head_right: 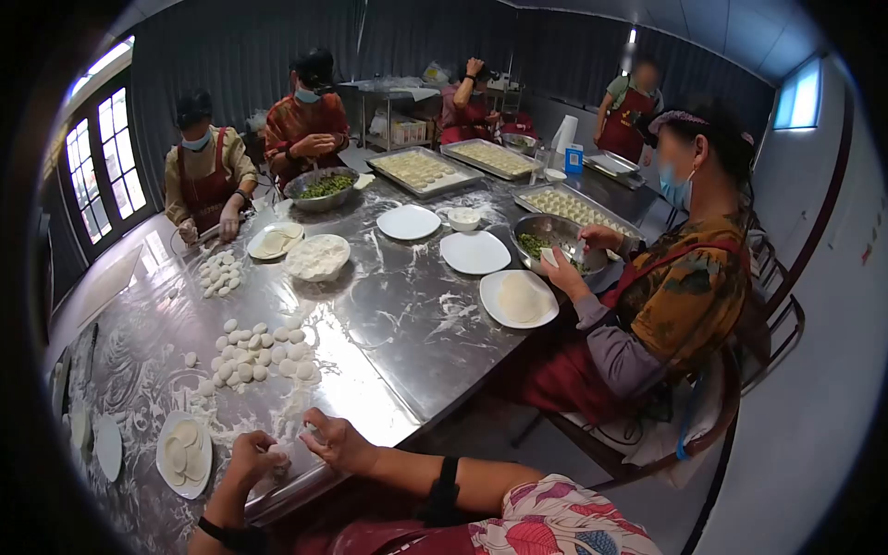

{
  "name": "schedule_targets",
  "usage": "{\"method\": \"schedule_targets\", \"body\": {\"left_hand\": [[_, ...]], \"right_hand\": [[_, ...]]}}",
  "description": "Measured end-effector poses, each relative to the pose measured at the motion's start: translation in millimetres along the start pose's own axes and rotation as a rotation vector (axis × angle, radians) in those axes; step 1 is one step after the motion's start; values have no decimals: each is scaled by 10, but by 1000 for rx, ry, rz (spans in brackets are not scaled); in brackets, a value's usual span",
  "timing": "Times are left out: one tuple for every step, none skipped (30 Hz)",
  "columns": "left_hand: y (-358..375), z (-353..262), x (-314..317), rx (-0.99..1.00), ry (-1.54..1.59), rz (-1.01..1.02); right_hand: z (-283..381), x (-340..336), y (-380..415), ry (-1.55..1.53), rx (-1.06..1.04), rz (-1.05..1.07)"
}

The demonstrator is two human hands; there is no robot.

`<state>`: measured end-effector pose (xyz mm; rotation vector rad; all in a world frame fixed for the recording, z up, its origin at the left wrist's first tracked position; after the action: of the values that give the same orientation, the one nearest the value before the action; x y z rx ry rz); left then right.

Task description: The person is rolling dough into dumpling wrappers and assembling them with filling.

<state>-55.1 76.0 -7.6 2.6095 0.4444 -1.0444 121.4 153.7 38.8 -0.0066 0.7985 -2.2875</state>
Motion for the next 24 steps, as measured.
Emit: {"method": "schedule_targets", "body": {"left_hand": [[3, 24, 12, -23, 44, 5], [-2, 37, 32, -45, 88, 11], [-2, -7, 28, -31, 70, 9], [2, -52, 21, -18, 50, 8], [1, -64, 18, -9, 31, 7], [-23, -9, 39, -8, 10, 31], [-30, 40, 66, -31, 27, 45], [-30, 84, 83, -55, 44, 59], [-8, 133, 62, -80, 61, 65], [46, 108, 7, -50, 41, 35], [101, 115, -35, -60, 14, 11], [177, 110, -59, -68, -27, -17], [236, 122, -87, -72, -73, -37], [232, 115, -111, -46, -122, -42], [212, 109, -100, -20, -172, -37], [205, 96, -81, 7, -223, -26], [186, 73, -83, 7, -229, -14], [134, 23, -107, 12, -234, -6], [70, -18, -108, 25, -242, 5], [10, 23, -37, 42, -185, 79], [-7, 47, -34, 62, -197, 84], [2, 77, -21, 83, -206, 89], [22, 110, 7, 101, -212, 95], [69, 180, -18, 21, -123, 64]], "right_hand": [[-41, 16, -46, -10, 26, 27], [-80, 37, -86, -18, 53, 53], [19, 14, -171, 16, -30, 25], [120, 3, -282, 48, -110, -4], [206, 16, -362, 78, -188, -30], [131, 68, -420, 84, -174, -25], [23, 75, -425, 81, -119, -18], [-80, 79, -419, 77, -64, -10], [-143, 107, -426, 70, -15, 4], [-81, 90, -373, 92, -65, -14], [-130, 65, -289, 135, -154, -70], [-156, 48, -255, 118, -21, -28], [-193, 59, -217, 105, 116, 9], [-125, 55, -276, 117, 16, -23], [-185, 94, -352, 129, 19, -17], [-246, 153, -468, 142, 26, -14], [-288, 198, -564, 158, 30, -12], [-186, 215, -643, 164, -47, -11], [-170, 209, -633, 174, -34, 7], [-156, 200, -596, 184, -17, 18], [-143, 172, -554, 198, 0, 29], [-167, 126, -432, 206, 92, 57], [-142, 66, -284, 151, 108, 41], [-42, 26, -184, 144, 20, 0]]}}
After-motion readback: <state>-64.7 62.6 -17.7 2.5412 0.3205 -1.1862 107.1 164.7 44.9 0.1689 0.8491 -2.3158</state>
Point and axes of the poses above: each hand's wrist, its own y-axis away from the middle knuckle, its own x-axis out of the palm, z = x × y, the point moved 9 cm from there along -y, towards the middle knuckle, and after that the axes turned 8 degrees about -y, right-handed, at the moved point
